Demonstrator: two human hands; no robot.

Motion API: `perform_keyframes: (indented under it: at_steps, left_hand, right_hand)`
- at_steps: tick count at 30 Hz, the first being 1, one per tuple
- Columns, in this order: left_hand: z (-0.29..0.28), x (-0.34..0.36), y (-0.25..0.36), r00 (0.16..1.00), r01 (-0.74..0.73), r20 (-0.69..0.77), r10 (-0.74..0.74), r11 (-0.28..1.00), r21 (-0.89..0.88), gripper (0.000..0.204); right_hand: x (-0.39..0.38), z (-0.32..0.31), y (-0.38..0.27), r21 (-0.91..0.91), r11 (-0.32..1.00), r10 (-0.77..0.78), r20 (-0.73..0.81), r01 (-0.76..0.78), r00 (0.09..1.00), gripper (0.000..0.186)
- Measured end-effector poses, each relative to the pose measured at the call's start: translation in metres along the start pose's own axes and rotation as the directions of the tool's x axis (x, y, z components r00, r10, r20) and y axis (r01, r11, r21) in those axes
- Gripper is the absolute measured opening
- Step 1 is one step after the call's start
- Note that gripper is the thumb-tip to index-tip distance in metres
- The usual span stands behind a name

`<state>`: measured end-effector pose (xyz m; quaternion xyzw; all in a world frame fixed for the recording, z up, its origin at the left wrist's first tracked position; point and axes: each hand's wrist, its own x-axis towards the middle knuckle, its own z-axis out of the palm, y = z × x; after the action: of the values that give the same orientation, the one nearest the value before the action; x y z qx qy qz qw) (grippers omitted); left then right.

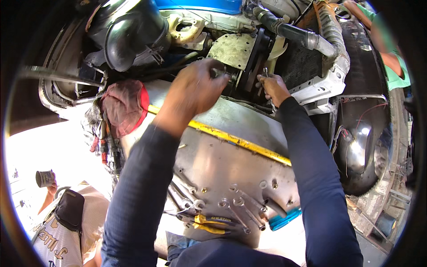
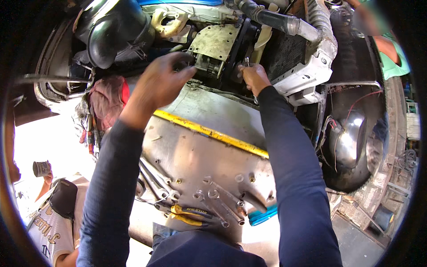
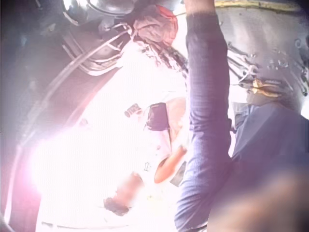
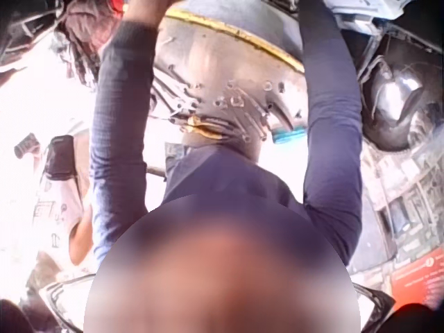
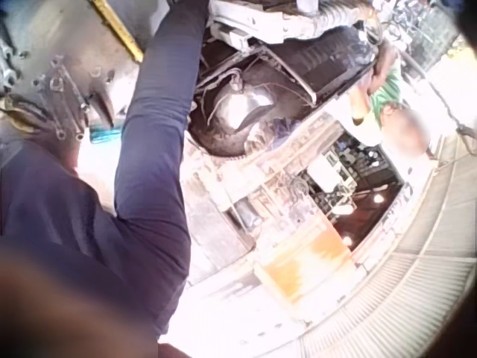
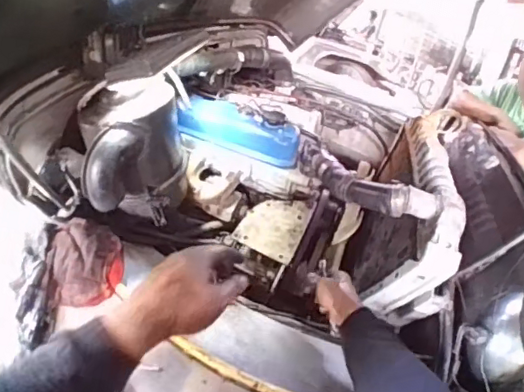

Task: The person works inside the engine bay of a car, using wrenches and sockets to tighten bolts on a metal bracket near the radiator. They repeatedly reach into the engine compartment, adjust fasteners, and place tools on the hood. Another person is visible nearby but not directly involved in the task.

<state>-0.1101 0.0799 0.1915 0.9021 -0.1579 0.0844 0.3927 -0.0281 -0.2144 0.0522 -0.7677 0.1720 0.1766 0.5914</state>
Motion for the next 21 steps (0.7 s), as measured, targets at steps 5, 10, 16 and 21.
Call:
perform_keyframes:
  at_steps: [5,10,16,21]
  left_hand:
    - [-0.076,-0.175,0.074,0.984,0.139,-0.118,-0.136,0.99,0.019,0.031]
    - [-0.08,-0.303,0.078,0.981,-0.157,-0.137,0.14,0.979,-0.127,0.03]
    - [-0.053,-0.359,0.054,0.955,-0.277,-0.128,0.268,0.959,-0.062,0.038]
    - [-0.042,-0.37,0.047,0.954,-0.274,-0.128,0.271,0.962,-0.001,0.04]
  right_hand:
    - [-0.057,0.005,-0.005,-0.647,0.747,-0.247,-0.06,0.151,0.967,0.044]
    - [-0.05,0.011,-0.022,-0.867,0.476,-0.27,0.013,0.145,0.963,0.05]
    - [-0.05,-0.006,-0.028,-0.914,0.402,-0.299,-0.082,0.047,0.951,0.053]
    - [-0.064,-0.004,-0.023,-0.975,0.204,-0.431,-0.007,0.089,0.902,0.051]
